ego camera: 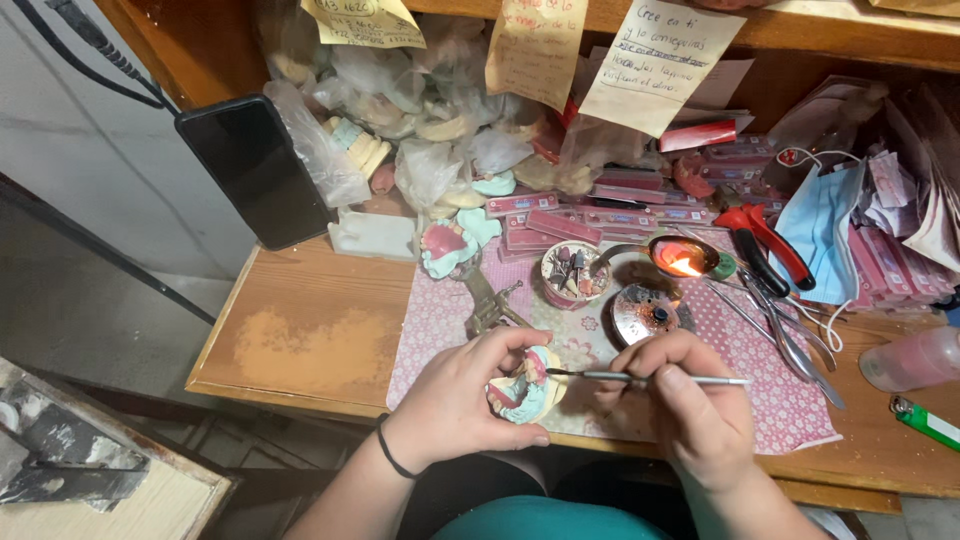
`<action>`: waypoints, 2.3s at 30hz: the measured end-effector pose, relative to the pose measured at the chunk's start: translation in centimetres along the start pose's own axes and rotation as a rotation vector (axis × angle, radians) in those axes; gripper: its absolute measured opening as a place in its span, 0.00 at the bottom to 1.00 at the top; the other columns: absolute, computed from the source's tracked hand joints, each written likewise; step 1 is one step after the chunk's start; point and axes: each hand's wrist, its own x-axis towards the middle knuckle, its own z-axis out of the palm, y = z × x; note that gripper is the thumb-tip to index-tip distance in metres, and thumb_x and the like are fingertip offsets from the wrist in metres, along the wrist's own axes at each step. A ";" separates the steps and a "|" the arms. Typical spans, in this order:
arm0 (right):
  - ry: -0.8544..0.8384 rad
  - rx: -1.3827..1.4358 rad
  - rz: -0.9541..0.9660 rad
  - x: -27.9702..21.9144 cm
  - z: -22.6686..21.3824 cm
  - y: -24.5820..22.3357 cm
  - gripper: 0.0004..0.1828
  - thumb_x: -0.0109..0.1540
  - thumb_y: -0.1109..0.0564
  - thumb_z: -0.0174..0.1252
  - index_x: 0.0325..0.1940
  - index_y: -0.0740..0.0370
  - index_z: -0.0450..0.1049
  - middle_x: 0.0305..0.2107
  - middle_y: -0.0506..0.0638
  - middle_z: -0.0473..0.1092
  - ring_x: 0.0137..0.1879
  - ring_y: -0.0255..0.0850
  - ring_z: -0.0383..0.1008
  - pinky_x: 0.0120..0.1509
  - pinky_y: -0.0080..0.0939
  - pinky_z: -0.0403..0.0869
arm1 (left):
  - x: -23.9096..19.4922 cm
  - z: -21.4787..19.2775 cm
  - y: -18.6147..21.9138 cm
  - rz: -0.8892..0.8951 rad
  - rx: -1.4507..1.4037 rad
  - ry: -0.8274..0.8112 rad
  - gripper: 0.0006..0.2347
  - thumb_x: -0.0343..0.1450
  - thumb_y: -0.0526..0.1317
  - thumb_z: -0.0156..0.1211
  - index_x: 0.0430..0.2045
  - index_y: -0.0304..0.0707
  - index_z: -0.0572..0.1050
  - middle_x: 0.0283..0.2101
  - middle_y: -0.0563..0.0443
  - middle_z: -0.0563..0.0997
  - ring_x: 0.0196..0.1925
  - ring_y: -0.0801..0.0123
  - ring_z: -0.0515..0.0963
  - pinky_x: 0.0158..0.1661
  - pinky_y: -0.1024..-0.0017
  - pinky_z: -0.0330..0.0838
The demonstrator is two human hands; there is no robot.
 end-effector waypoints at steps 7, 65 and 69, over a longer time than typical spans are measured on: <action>0.137 0.292 0.146 -0.6 0.1 3.2 0.14 0.69 0.54 0.54 0.41 0.71 0.69 0.32 0.68 0.75 0.31 0.57 0.81 0.37 0.48 0.83 | 0.1 0.1 0.0 0.000 0.009 0.015 0.37 0.54 0.57 0.75 0.60 0.57 0.69 0.52 0.62 0.81 0.48 0.66 0.82 0.47 0.66 0.74; 0.514 0.028 -0.199 1.5 -5.5 -1.0 0.16 0.71 0.50 0.54 0.44 0.67 0.71 0.28 0.69 0.73 0.31 0.56 0.79 0.39 0.50 0.82 | 0.1 0.5 -0.2 -0.004 0.004 0.053 0.39 0.51 0.54 0.80 0.60 0.61 0.71 0.49 0.62 0.85 0.48 0.70 0.88 0.48 0.71 0.77; 0.732 -0.046 -0.215 2.9 -9.5 -1.7 0.14 0.72 0.46 0.55 0.45 0.60 0.71 0.27 0.60 0.73 0.28 0.44 0.77 0.30 0.35 0.78 | 0.4 0.5 0.3 -0.107 -0.034 0.027 0.41 0.49 0.53 0.83 0.61 0.64 0.71 0.46 0.64 0.89 0.49 0.75 0.91 0.48 0.75 0.78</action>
